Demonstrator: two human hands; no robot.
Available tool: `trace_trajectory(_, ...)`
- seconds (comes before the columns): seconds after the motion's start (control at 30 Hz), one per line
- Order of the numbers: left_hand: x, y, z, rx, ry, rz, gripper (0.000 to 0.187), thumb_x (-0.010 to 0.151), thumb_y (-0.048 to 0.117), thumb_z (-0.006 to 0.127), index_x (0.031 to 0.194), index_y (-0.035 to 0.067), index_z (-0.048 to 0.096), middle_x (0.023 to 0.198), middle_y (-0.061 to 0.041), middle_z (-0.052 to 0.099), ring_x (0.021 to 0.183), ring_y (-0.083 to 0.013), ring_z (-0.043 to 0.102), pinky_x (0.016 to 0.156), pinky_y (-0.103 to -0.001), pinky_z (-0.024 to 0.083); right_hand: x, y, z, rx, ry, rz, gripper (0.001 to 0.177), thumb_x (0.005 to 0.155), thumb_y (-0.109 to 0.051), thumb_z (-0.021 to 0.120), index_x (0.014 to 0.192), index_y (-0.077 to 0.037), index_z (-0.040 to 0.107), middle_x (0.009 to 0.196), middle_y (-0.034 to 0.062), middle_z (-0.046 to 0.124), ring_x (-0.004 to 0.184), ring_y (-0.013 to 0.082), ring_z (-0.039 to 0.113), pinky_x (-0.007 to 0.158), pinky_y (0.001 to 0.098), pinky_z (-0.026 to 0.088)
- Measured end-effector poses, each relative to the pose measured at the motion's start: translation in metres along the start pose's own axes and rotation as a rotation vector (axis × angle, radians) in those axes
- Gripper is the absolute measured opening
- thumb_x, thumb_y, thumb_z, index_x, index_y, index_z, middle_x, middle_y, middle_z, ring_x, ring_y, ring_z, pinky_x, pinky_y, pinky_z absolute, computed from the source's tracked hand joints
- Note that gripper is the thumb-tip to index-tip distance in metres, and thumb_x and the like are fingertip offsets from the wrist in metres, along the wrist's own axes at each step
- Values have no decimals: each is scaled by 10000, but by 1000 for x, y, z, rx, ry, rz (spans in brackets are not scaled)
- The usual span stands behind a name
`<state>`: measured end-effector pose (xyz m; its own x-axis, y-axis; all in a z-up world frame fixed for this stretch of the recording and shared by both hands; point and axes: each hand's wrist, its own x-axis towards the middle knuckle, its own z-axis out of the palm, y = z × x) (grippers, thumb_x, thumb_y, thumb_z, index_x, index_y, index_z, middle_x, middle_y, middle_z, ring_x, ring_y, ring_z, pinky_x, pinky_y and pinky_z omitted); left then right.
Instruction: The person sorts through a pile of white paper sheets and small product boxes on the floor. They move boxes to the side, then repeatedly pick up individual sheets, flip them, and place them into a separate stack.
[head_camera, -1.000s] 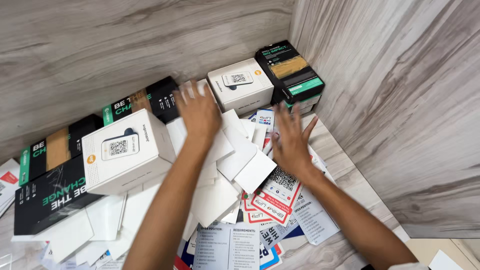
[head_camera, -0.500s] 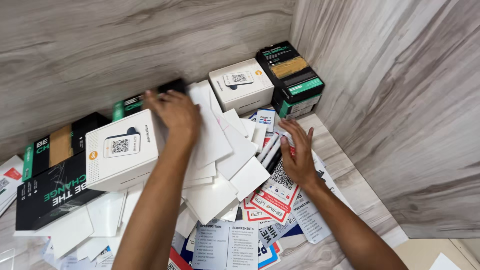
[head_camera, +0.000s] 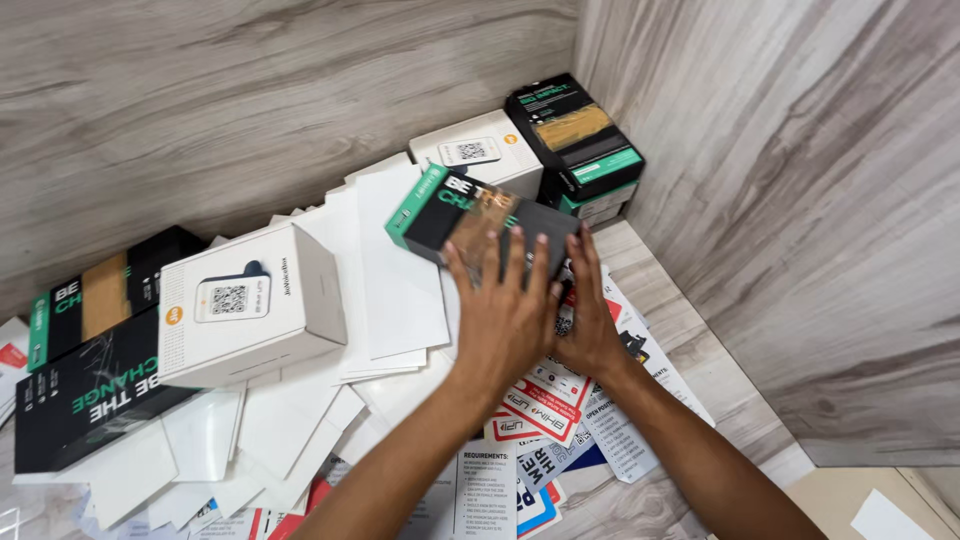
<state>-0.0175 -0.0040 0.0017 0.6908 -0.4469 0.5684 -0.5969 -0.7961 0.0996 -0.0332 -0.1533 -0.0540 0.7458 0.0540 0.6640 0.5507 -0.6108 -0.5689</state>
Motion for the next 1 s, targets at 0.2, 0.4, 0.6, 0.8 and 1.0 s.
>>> trace_trajectory(0.2, -15, 0, -3, -159, -31, 38, 502, 998, 310, 544, 1430, 57, 586, 1501, -218, 512, 1436, -473, 378, 1159, -764, 102, -4, -1, 1, 26, 3, 55, 736, 930, -63, 634, 1588, -118, 310, 1650, 285, 209, 1574, 485, 252, 1230, 540, 403)
trace_trajectory(0.4, -32, 0, 5, -371, 267, -206, 1034, 889, 409, 728, 1577, -84, 134, 1604, -369, 162, 1519, -578, 104, 1186, -732, -4, 3, -17, -4, 67, 34, 126, 750, 718, -142, 845, 1394, -89, 526, 1526, 249, 341, 1410, 430, 469, 1036, 485, 540)
trace_trajectory(0.6, -22, 9, 4, -633, 107, -371, 1203, 893, 465, 753, 1555, -160, -33, 1617, -447, 11, 1550, -556, 36, 1255, -604, 53, 9, -21, -15, 80, 129, 73, 740, 749, -135, 899, 1397, -102, 541, 1569, 253, 330, 1459, 430, 466, 963, 416, 599)
trace_trajectory(0.8, 20, 16, 3, -593, 159, -240, 960, 861, 465, 779, 1505, -57, 293, 1625, -391, 206, 1559, -485, 167, 1258, -595, 150, 25, -1, -26, 77, 268, 19, 783, 788, -183, 912, 1414, -108, 447, 1598, 256, 264, 1489, 442, 406, 1011, 428, 572)
trace_trajectory(1.0, 83, 12, 38, -698, 142, -201, 412, 912, 228, 753, 1221, 3, 600, 1448, -303, 555, 1394, -494, 455, 1194, -507, 317, 40, 32, -43, -160, 178, 114, 750, 941, -150, 779, 1564, -97, 364, 1698, 286, 104, 1582, 481, 226, 1156, 484, 476)
